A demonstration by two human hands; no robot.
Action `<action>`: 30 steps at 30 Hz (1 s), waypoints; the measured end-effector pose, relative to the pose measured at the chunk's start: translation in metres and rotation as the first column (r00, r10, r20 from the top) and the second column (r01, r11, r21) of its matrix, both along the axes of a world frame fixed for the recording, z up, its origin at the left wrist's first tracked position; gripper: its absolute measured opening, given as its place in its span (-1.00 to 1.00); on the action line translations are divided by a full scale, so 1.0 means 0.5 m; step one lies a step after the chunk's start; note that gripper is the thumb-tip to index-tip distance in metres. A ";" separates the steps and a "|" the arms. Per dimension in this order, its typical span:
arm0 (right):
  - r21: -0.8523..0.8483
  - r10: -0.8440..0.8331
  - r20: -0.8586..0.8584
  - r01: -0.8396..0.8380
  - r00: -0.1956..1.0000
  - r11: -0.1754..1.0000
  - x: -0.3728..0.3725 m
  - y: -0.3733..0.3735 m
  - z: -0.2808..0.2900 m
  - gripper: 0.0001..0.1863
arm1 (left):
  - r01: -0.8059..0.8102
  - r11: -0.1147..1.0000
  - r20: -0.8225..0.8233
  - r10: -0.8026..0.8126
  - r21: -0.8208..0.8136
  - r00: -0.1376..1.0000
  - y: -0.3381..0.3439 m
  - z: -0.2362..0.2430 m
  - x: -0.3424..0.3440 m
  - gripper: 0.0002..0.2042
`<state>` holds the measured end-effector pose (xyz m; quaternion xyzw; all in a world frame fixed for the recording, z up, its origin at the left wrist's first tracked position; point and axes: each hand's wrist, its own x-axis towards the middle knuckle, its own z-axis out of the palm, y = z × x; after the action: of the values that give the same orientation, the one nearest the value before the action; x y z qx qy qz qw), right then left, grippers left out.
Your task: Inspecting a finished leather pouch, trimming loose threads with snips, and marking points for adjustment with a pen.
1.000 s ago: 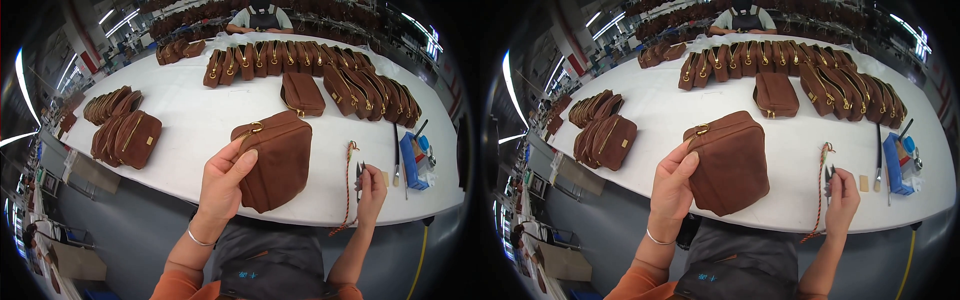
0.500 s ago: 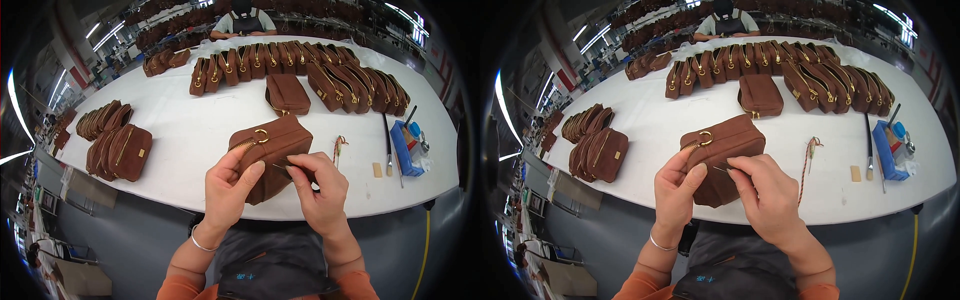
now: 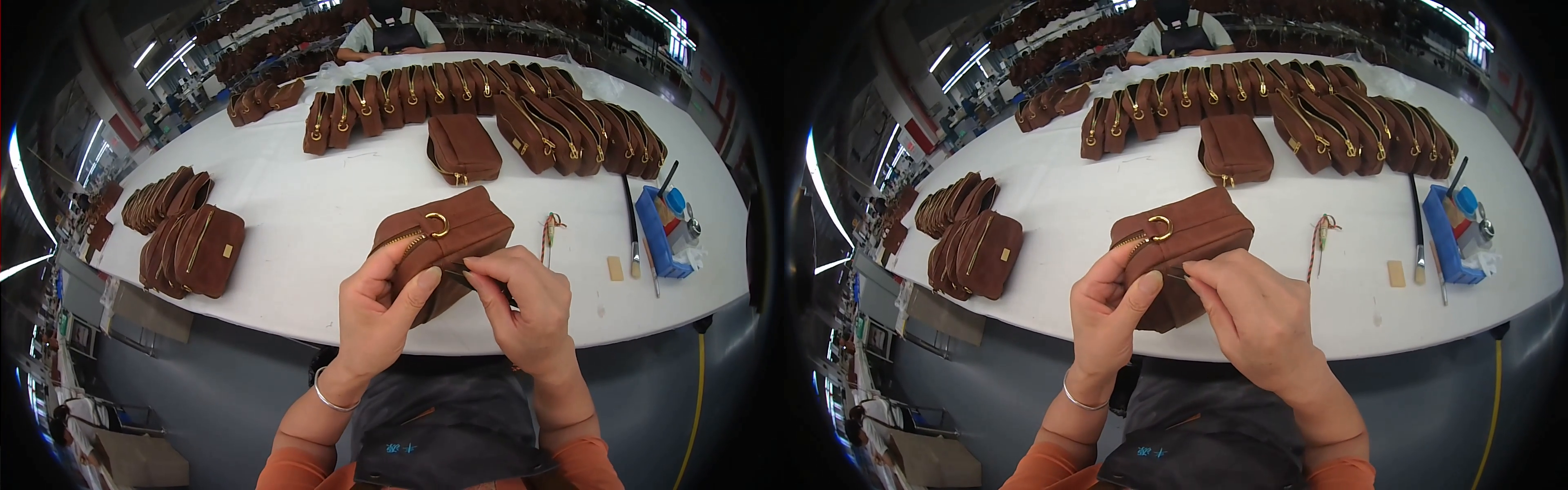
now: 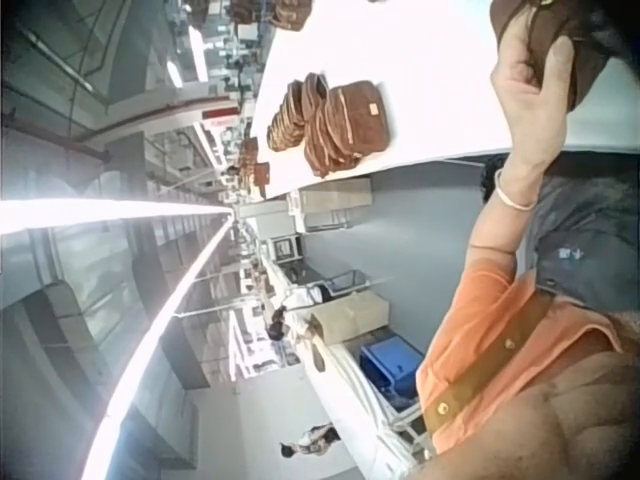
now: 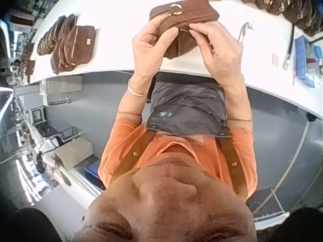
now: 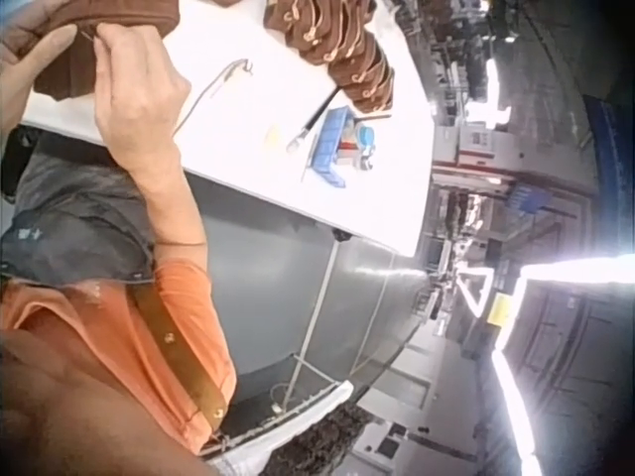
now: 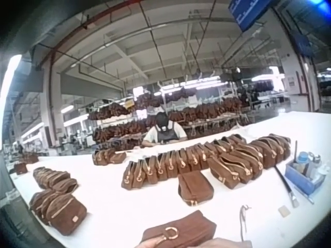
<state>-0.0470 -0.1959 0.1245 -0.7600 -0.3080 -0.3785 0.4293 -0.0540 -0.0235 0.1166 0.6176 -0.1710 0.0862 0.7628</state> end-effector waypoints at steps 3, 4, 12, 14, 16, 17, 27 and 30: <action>-0.046 0.033 0.050 -0.031 0.998 0.998 0.006 -0.009 0.000 -0.79 | 0.001 1.000 -0.005 -0.001 0.008 1.000 -0.001 -0.001 -0.001 -0.62; -0.064 0.045 0.071 -0.040 0.996 0.997 0.007 -0.011 -0.001 -0.78 | 0.004 1.000 -0.006 -0.003 0.008 1.000 -0.001 -0.001 -0.001 -0.62; -0.122 0.059 0.069 -0.050 0.996 0.991 0.009 -0.018 -0.009 -0.79 | 0.004 1.000 -0.023 -0.004 -0.010 1.000 0.005 0.000 0.004 -0.61; -0.115 0.062 0.060 -0.055 0.996 0.992 0.008 -0.018 -0.008 -0.79 | 0.009 1.000 -0.024 -0.010 -0.004 1.000 0.005 0.002 0.003 -0.61; -0.046 0.062 0.029 -0.061 0.998 0.997 0.007 -0.018 -0.007 -0.80 | 0.013 1.000 -0.026 -0.013 0.003 1.000 0.006 0.002 0.002 -0.60; -0.046 0.060 0.029 -0.059 0.998 0.997 0.009 -0.018 -0.008 -0.80 | 0.023 1.000 -0.040 -0.023 -0.002 0.999 0.006 0.001 0.003 -0.60; 0.052 0.074 -0.067 -0.071 0.995 0.996 0.016 -0.009 -0.024 -0.82 | 0.047 0.999 -0.078 -0.046 0.000 0.996 0.013 0.003 0.015 -0.58; 0.231 0.109 -0.244 -0.052 0.964 0.972 0.028 -0.005 -0.047 -0.80 | 0.021 1.000 -0.042 -0.022 -0.014 0.999 0.021 0.002 0.038 -0.57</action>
<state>-0.0328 -0.1986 0.1012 -0.7362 -0.2368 -0.2918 0.5629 -0.0349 -0.0130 0.1176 0.6122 -0.1610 0.0661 0.7713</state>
